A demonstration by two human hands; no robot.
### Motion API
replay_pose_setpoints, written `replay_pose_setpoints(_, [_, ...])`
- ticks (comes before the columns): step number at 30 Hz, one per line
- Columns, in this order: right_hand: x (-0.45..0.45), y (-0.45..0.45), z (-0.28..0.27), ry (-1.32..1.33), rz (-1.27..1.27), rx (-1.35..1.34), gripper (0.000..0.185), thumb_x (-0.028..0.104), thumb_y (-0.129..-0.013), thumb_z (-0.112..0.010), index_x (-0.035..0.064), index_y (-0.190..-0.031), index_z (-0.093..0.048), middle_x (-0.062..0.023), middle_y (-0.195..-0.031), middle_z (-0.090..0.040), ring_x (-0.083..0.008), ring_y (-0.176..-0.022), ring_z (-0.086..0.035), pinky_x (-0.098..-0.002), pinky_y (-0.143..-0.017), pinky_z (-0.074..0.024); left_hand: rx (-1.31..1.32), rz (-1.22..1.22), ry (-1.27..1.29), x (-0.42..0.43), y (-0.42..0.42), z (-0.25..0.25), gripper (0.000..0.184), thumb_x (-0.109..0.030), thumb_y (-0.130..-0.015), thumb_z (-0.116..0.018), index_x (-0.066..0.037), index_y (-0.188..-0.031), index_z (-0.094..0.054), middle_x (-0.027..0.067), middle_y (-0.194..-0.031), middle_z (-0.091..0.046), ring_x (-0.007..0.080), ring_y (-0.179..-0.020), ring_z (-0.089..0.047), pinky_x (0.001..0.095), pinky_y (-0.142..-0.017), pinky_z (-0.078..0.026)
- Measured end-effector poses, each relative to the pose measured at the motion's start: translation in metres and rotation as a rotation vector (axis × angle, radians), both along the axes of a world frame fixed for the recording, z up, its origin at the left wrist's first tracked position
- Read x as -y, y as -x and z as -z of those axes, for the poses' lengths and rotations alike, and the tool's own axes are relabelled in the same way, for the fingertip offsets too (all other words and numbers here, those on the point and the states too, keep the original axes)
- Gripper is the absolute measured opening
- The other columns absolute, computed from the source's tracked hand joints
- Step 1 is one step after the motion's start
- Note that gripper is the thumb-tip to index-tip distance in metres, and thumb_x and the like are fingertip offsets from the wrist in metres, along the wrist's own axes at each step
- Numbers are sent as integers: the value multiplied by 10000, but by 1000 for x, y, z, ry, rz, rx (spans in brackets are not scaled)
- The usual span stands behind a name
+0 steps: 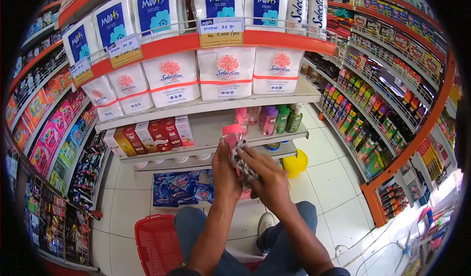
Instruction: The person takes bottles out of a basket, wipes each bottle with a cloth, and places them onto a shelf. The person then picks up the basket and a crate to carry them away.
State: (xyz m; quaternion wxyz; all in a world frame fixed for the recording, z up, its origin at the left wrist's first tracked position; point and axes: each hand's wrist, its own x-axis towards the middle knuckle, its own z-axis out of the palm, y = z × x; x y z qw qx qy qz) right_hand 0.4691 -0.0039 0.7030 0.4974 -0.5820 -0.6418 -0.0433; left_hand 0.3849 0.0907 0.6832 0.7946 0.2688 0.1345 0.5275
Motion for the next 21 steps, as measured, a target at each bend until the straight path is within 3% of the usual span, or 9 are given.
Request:
replay_pose_setpoints(6, [35,1,22,123,-73,24,674,-85,-720,-682,100,-1364,-608,-177,-1367,-608,-364,-1216,-606,-407,-1034,-496,-117,-66,-82,-13,12,7,338,-415,-1053,-532,-90,-1038,-620,-14,-829,-623,70,-677,-601,258,-588,-520])
replay_pose_setpoints(9, [47,-11,24,308,-259,-96,632,-82,-718,-687,89,-1325,-639,-178,-1328,-635,-345,-1221,-617,-399,-1037,-499,-130,-86,-118,-14,17,4,351,-424,-1048,-539,-84,-1056,-625,-13,-827,-622,71,-638,-586,260,-538,-503])
replay_pose_setpoints(14, [36,-22,-18,273,-85,-400,560,-62,-773,-703,103,-1306,-661,-153,-1304,-666,-321,-1183,-652,-362,-1014,-504,-224,-99,-43,1,11,-11,354,-473,-1018,-580,-124,-981,-629,-52,-725,-574,49,-574,-540,209,-519,-446])
replay_pose_setpoints(16, [15,-21,-37,-44,37,-242,522,-27,-826,-713,103,-1327,-645,-157,-1347,-638,-328,-1221,-630,-354,-1042,-478,-237,-57,-71,3,9,-7,354,-470,-1017,-583,-120,-990,-629,-44,-742,-580,54,-588,-549,220,-529,-454])
replay_pose_setpoints(19, [-11,-14,-35,-7,5,-98,555,-16,-830,-718,121,-1359,-623,-158,-1410,-590,-351,-1257,-594,-374,-1069,-460,-257,-4,-119,3,6,-3,354,-463,-1016,-588,-110,-1010,-627,-29,-777,-592,64,-618,-567,241,-549,-472])
replay_pose_setpoints(21, [-15,-4,-23,-1,-13,-5,633,-33,-791,-723,147,-1387,-605,-152,-1458,-548,-361,-1261,-575,-399,-1067,-462,-162,-95,13,8,-4,-7,361,-433,-1051,-526,-88,-1075,-630,-14,-815,-608,65,-652,-577,252,-570,-491])
